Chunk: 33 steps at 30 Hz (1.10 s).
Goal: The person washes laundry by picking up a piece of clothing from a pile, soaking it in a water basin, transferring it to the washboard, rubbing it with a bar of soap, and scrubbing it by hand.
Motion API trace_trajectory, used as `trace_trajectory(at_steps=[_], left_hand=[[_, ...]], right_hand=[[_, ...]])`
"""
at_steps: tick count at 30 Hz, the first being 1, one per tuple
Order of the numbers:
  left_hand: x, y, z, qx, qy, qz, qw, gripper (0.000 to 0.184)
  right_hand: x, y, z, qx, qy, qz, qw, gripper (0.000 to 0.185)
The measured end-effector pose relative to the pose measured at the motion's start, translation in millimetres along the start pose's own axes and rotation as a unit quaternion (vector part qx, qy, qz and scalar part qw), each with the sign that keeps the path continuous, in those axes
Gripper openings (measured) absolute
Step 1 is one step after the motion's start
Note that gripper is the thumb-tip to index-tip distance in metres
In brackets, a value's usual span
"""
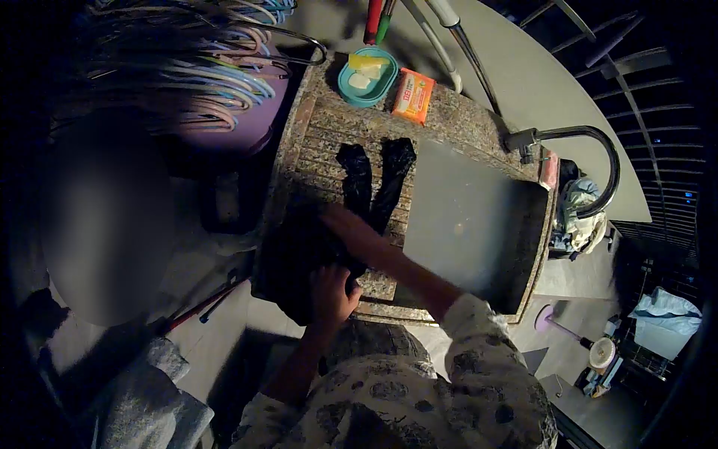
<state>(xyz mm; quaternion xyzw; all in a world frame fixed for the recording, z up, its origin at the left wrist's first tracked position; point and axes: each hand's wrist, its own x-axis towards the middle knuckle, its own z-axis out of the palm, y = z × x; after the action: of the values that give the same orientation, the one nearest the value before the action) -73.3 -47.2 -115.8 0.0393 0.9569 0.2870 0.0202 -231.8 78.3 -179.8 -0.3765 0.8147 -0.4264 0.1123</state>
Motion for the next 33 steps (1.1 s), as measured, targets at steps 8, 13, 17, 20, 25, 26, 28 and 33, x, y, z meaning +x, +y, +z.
trace_trajectory(at_steps=[8, 13, 17, 20, 25, 26, 28, 33], left_hand=[[-0.5, 6.3, -4.2, 0.037, -0.008, -0.010, 0.999, 0.029], [21.4, 13.6, -3.5, 0.075, -0.085, -0.040, 0.993, 0.029], [55.0, 37.5, -20.1, 0.094, -0.171, -0.055, 0.979, 0.038], [56.0, 38.2, -12.5, 0.136, -0.130, -0.096, 0.978, 0.047], [58.8, 35.1, -2.6, 0.099, -0.192, -0.186, 0.959, 0.058], [60.6, 33.1, -1.2, 0.098, -0.199, -0.184, 0.958, 0.055], [61.4, 29.0, 1.1, 0.098, -0.215, -0.178, 0.955, 0.048], [69.7, -2.5, 0.3, -0.253, -0.194, -0.240, 0.917, 0.030]], right_hand=[[13.0, 119.1, -82.4, -0.089, 0.198, 0.064, 0.974, 0.043], [34.3, 122.2, -90.7, -0.093, 0.208, 0.119, 0.966, 0.035], [13.7, 111.3, -89.7, 0.003, 0.205, 0.072, 0.976, 0.033], [15.8, 114.3, -92.2, -0.089, 0.171, 0.065, 0.979, 0.032], [33.0, 149.1, -84.3, 0.132, 0.376, 0.114, 0.910, 0.040], [33.3, 154.9, -81.0, 0.297, 0.407, 0.110, 0.857, 0.046], [34.0, 143.1, -94.7, 0.527, 0.443, 0.113, 0.716, 0.049], [12.3, 111.8, -125.8, 0.738, 0.437, 0.139, 0.495, 0.045]])
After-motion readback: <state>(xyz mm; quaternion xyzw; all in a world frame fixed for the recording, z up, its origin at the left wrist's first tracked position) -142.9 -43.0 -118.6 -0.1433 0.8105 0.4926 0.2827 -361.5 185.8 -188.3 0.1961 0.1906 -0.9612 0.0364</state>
